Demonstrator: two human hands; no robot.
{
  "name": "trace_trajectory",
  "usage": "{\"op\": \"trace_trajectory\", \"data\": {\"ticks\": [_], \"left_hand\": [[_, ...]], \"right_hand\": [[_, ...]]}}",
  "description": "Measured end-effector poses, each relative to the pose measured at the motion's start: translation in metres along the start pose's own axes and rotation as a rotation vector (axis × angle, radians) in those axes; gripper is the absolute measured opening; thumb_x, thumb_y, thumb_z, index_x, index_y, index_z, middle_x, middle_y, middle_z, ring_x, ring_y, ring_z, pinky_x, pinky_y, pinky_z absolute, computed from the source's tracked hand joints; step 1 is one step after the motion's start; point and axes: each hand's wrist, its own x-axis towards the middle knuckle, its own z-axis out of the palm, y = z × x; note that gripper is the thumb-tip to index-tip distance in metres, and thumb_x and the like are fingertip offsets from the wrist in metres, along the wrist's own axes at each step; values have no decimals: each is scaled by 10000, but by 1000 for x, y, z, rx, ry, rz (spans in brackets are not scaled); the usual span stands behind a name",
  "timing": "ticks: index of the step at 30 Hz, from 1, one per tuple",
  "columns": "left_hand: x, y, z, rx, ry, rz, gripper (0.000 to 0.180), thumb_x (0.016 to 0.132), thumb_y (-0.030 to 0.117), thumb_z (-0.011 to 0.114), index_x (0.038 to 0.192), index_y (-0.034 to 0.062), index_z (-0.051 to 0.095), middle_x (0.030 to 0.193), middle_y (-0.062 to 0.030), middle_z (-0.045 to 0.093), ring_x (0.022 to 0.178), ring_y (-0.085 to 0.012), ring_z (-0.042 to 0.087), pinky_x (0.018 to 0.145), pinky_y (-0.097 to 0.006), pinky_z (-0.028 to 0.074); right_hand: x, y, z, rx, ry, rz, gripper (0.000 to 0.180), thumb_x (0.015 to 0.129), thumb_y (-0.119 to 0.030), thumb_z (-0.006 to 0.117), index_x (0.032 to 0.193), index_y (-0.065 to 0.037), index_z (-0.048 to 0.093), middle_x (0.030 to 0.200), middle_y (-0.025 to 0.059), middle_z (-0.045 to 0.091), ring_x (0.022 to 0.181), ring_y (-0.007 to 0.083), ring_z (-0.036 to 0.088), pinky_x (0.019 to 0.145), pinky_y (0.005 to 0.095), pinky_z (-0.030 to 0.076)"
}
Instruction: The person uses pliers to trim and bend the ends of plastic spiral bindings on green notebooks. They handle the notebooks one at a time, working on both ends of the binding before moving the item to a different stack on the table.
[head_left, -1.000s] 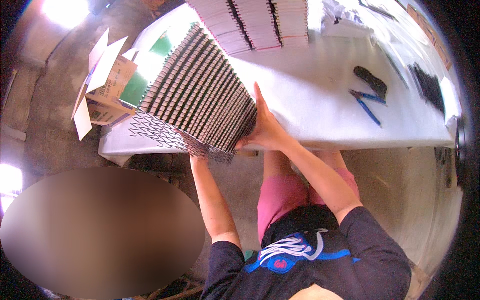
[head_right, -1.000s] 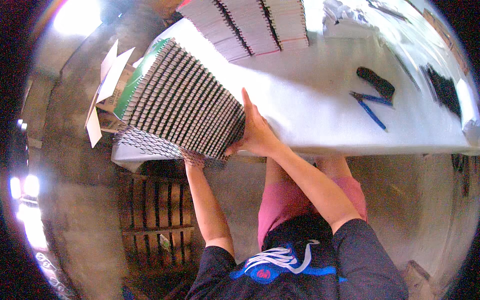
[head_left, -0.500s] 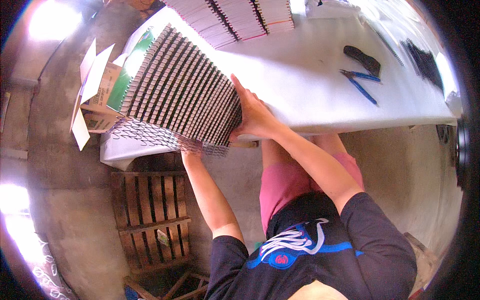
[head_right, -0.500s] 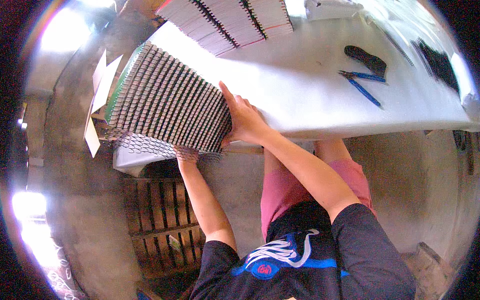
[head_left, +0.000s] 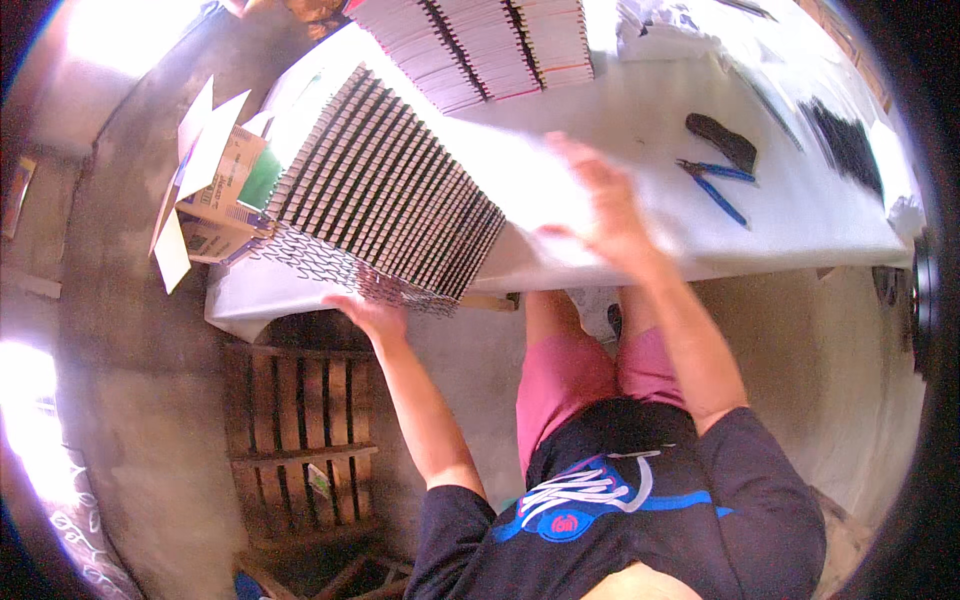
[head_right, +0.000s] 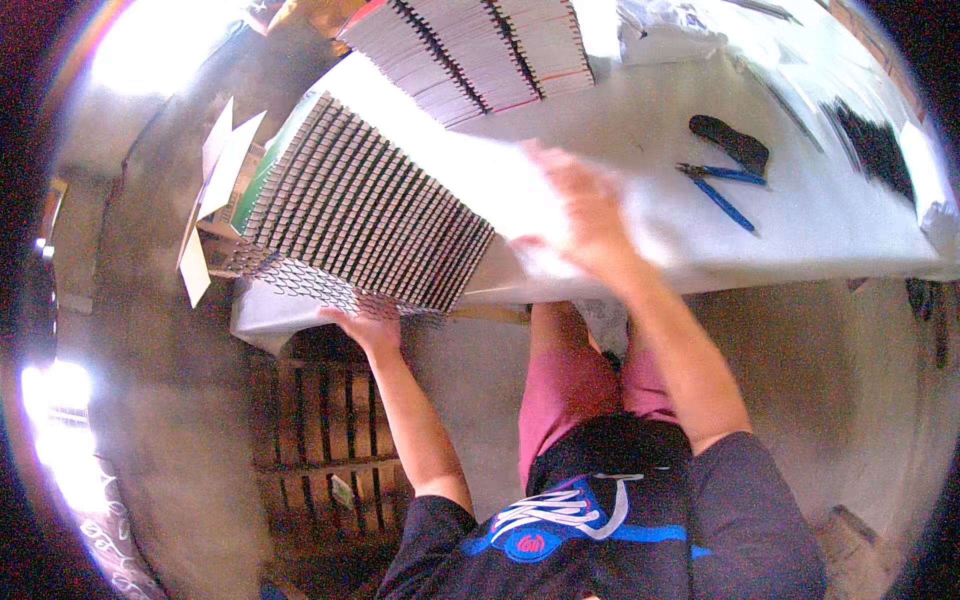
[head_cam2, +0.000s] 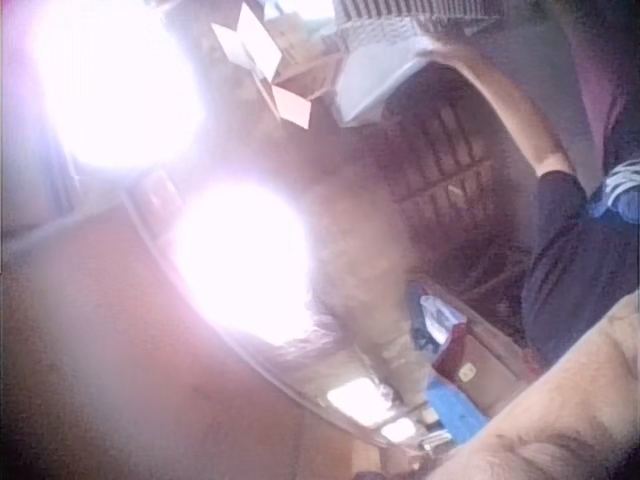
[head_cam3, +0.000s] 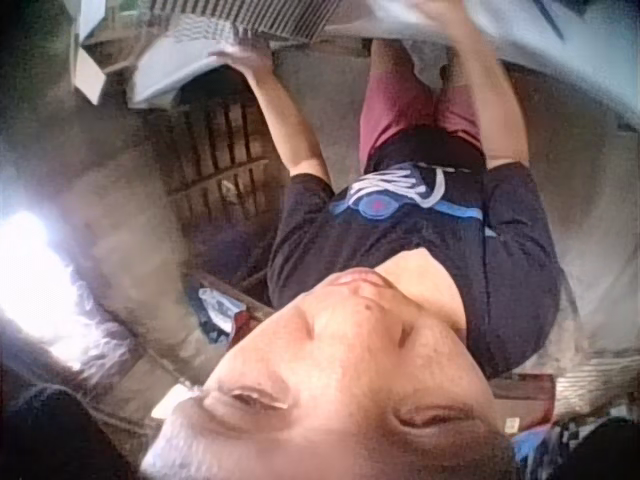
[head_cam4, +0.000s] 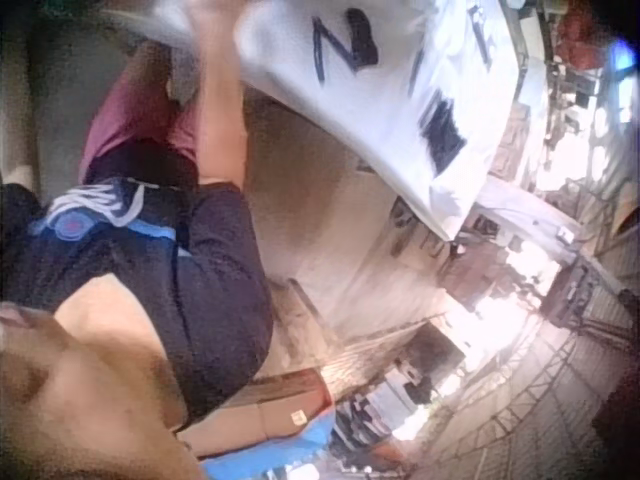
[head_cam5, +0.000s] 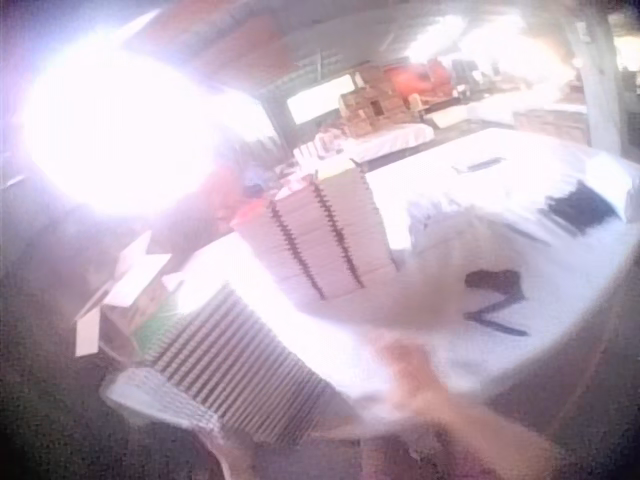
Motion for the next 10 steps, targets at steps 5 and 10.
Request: {"op": "trace_trajectory", "data": {"ticks": [5, 10], "left_hand": [[-93, -42, 3, 418, -18, 338, 861, 782, 514, 679, 1423, 119, 262, 1232, -87, 467, 1122, -229, 482, 871, -383, 443], [-125, -79, 23, 402, 74, 208, 754, 756, 6, 734, 1379, 111, 323, 1190, -54, 472, 1049, -203, 573, 814, -288, 517]], "right_hand": [[-25, 81, -112, -709, -283, 559, 860, 716, -618, 647, 1382, -136, 395, 1424, 118, 369, 1326, 298, 323, 1015, 604, 282], [-55, 123, -109, -750, -370, 419, 799, 789, -613, 578, 1408, -158, 359, 1465, 113, 304, 1363, 296, 266, 1019, 632, 254]]}}
